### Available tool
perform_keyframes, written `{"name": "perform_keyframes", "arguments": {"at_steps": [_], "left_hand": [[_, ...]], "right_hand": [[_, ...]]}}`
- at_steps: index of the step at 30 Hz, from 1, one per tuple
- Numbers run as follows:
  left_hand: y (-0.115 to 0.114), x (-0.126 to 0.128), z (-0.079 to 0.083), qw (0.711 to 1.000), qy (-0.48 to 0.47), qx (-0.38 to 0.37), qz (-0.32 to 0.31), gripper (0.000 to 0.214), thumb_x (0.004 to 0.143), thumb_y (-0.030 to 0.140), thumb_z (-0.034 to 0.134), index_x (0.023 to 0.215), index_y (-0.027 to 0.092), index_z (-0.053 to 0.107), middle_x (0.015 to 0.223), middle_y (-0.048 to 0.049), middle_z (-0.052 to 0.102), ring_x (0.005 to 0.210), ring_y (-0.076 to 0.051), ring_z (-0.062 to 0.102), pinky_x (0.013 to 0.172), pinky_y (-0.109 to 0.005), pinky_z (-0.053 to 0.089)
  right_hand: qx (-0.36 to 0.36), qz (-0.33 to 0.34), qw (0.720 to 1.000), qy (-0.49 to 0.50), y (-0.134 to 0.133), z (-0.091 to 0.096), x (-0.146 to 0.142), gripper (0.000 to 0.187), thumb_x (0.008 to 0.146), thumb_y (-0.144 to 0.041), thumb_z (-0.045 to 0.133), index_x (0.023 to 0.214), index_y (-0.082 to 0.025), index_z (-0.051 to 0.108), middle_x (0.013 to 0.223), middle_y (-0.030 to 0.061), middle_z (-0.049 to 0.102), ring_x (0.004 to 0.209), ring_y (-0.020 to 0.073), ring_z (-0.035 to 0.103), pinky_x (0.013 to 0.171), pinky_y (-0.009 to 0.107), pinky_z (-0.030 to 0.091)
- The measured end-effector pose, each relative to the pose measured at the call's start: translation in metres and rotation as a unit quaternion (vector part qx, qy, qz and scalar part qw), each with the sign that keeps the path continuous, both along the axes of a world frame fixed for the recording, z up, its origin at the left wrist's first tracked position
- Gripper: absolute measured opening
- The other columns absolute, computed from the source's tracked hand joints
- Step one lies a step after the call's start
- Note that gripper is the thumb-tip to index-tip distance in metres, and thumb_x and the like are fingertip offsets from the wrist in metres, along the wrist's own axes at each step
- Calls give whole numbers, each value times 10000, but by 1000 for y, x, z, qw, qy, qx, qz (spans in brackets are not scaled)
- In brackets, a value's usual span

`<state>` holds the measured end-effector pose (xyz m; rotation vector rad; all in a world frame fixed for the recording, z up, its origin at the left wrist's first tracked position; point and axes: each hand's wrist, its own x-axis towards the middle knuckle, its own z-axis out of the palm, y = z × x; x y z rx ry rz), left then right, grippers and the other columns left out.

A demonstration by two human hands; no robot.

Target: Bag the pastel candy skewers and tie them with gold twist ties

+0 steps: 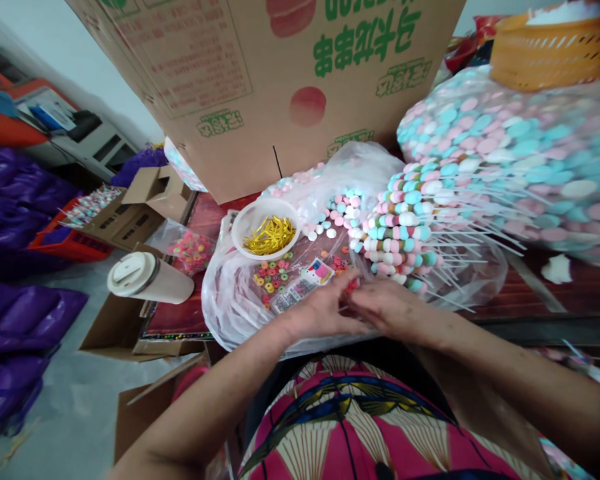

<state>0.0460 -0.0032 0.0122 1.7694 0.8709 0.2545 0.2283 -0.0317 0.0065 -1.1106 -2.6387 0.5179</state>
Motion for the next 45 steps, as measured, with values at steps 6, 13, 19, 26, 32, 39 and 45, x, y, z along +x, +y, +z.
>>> {"name": "perform_keyframes", "arguments": {"at_steps": [6, 13, 19, 26, 32, 39, 45], "left_hand": [[14, -49, 9, 990, -12, -135, -28, 384, 829, 490, 547, 982, 156, 658, 807, -25, 635, 745, -143, 563, 658, -234, 436], [-23, -30, -6, 969, -23, -205, 135, 430, 780, 568, 549, 824, 154, 657, 620, 14, 550, 499, -91, 459, 444, -195, 320], [-30, -30, -20, 967, -94, -28, 234, 416, 837, 509, 483, 621, 157, 529, 566, 41, 416, 557, -92, 373, 538, -213, 321], [-41, -28, -22, 959, 31, 123, 255, 310, 914, 379, 360, 693, 187, 461, 609, 18, 437, 581, -127, 424, 599, -262, 347], [-32, -48, -6, 983, -128, -116, 67, 406, 914, 505, 332, 809, 169, 535, 748, -21, 591, 673, -133, 531, 656, -245, 424], [-17, -66, 5, 980, -21, -126, 150, 286, 834, 357, 477, 661, 167, 604, 635, -1, 600, 640, -145, 530, 608, -246, 422], [-22, -75, -7, 954, -103, -240, 150, 235, 672, 372, 605, 545, 180, 554, 520, 8, 552, 496, -130, 482, 503, -251, 402]], "right_hand": [[61, 12, 994, 85, 16, 17, 26, 318, 948, -242, 347, 736, -168, 573, 672, 39, 579, 667, 158, 499, 640, 276, 335], [69, 43, 997, 17, 20, 24, 2, 306, 917, -206, 361, 702, -171, 576, 634, 36, 566, 633, 160, 489, 637, 300, 324], [-118, -109, 966, 201, 21, 12, -4, 300, 898, -345, 421, 1102, -188, 575, 821, 47, 639, 669, 151, 548, 620, 285, 423], [-442, -237, 782, 371, -12, -11, -53, 337, 740, -500, 613, 826, -180, 551, 559, -42, 556, 393, 107, 499, 391, 238, 404], [-422, -197, 781, 417, -7, -7, -73, 273, 830, -451, 506, 733, -197, 490, 533, -35, 567, 404, 119, 538, 426, 245, 430], [137, -133, 979, 75, 21, 24, -66, 224, 883, -199, 398, 793, -164, 600, 722, 96, 648, 737, 214, 589, 689, 351, 436], [250, 209, 945, -23, 18, 21, -72, 380, 881, -86, 331, 1217, -103, 508, 1146, 144, 620, 1109, 261, 491, 1005, 514, 279]]}}
